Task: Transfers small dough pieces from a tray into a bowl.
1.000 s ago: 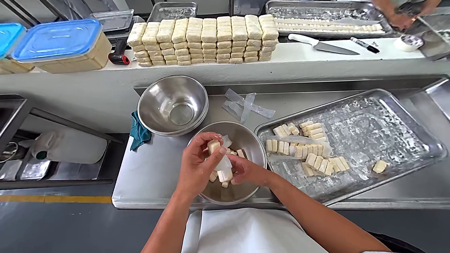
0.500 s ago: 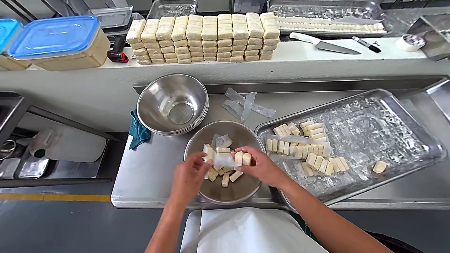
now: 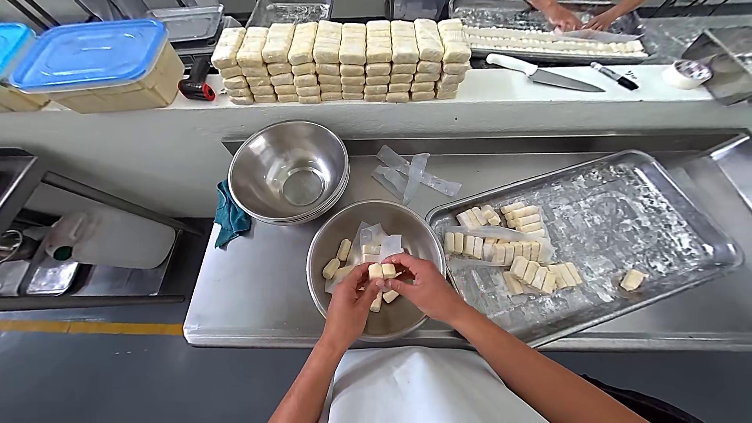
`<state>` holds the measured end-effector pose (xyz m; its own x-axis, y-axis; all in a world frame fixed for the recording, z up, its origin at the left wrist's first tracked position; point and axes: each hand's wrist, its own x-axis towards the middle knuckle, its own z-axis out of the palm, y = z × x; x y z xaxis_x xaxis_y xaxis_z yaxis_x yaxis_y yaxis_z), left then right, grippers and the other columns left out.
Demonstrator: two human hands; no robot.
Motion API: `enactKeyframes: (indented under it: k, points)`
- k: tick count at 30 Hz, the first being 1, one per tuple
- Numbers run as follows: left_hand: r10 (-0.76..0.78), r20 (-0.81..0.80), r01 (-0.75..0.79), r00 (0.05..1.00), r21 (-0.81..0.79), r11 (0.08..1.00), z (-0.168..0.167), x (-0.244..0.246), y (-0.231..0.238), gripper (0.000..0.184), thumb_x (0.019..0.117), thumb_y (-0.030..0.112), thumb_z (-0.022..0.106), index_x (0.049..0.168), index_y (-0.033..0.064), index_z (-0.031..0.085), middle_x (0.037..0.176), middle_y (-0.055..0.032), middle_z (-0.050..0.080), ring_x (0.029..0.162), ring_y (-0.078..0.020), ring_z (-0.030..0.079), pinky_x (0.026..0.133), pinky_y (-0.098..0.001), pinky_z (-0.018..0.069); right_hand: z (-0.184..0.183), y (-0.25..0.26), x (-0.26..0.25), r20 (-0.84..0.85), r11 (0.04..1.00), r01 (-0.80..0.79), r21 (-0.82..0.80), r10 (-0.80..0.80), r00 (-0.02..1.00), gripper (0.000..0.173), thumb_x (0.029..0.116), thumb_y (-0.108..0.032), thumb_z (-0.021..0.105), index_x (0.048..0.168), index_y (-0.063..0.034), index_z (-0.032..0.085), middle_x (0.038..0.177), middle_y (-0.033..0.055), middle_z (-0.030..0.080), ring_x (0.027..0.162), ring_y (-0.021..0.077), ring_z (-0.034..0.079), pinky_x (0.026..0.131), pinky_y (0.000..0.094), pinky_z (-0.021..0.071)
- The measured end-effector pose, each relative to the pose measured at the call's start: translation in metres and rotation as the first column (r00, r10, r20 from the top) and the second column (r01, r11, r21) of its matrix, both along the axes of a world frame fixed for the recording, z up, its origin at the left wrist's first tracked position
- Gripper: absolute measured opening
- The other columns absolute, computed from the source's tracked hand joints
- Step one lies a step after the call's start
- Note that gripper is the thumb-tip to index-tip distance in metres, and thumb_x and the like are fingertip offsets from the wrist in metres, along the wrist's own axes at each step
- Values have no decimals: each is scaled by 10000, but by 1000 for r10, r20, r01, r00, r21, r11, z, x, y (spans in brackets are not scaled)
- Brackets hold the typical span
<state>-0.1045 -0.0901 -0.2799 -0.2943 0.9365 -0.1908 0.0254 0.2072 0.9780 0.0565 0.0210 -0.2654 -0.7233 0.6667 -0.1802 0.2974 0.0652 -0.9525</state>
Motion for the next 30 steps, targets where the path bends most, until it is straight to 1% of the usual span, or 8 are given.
enactKeyframes:
  k: [4, 8, 12, 16, 22, 24, 26, 30]
  points:
    - [47, -316, -57, 948, -22, 998, -6, 4, -3, 303, 996, 285, 649, 1209, 72, 676, 1004, -23, 739, 887, -99, 714, 797, -310, 608, -15, -12, -2, 64, 991, 62, 116, -70, 996, 338, 952, -248, 732, 1226, -70, 645, 1086, 56, 685, 934, 115, 691, 849, 296, 598]
    - [55, -231, -64, 971, -32, 997, -9, 9, -5, 281, 1000, 252, 646, 1186, 41, 661, 970, -36, 738, 863, -104, 715, 800, -298, 604, -21, -11, -1, 57, 998, 69, 11, -69, 996, 317, 916, -191, 738, 1184, -58, 635, 1012, 57, 687, 887, 112, 682, 818, 284, 582]
    - [93, -43, -91, 995, 32, 995, -11, 8, -5, 237, 1007, 123, 616, 1211, 2, 608, 989, -63, 731, 899, -132, 724, 839, -315, 617, -16, -4, -3, 17, 997, -7, -74, 8, 1000, 369, 944, -161, 730, 1271, -60, 593, 1130, 69, 681, 997, 129, 692, 894, 305, 589]
    - [111, -203, -105, 973, 38, 994, -10, 10, -3, 283, 1011, 171, 621, 1242, 9, 606, 1011, -58, 739, 915, -125, 731, 843, -331, 622, -16, -10, -10, 31, 999, 35, 5, -36, 999, 366, 949, -132, 723, 1285, -58, 599, 1140, 82, 683, 997, 136, 699, 900, 319, 596]
    - [126, -353, -173, 927, -105, 979, -18, 0, -3, 372, 1028, 307, 602, 1262, 19, 589, 866, -55, 717, 708, -154, 699, 681, -370, 610, -14, -24, -11, 34, 977, 72, 199, -81, 996, 325, 964, -210, 696, 1231, -44, 612, 1111, 86, 664, 972, 135, 681, 881, 309, 585]
    - [1, -435, -105, 900, -214, 971, -21, -7, -9, 559, 1050, 432, 487, 1404, -1, 504, 780, -74, 688, 686, -225, 673, 694, -477, 580, -11, -15, -2, 111, 990, 51, 129, -65, 992, 397, 966, -202, 665, 1323, -50, 580, 1164, 109, 669, 994, 179, 687, 887, 371, 586]
    - [-75, -423, -76, 903, -329, 941, -21, -15, -13, 663, 1031, 465, 538, 1492, 4, 418, 739, -78, 628, 683, -240, 626, 714, -484, 550, -9, 1, 8, 273, 990, -14, 139, -24, 962, 437, 937, -156, 651, 1359, -66, 581, 1232, 123, 646, 1063, 231, 660, 917, 442, 558]
    - [-62, -297, -49, 953, -352, 935, -10, -24, -14, 559, 976, 246, 687, 1472, 87, 482, 827, -83, 659, 714, -186, 629, 724, -395, 554, -22, 22, 7, 468, 929, -188, 320, 17, 883, 367, 911, -178, 686, 1270, -100, 691, 1345, 98, 625, 1262, 270, 576, 1053, 517, 457]
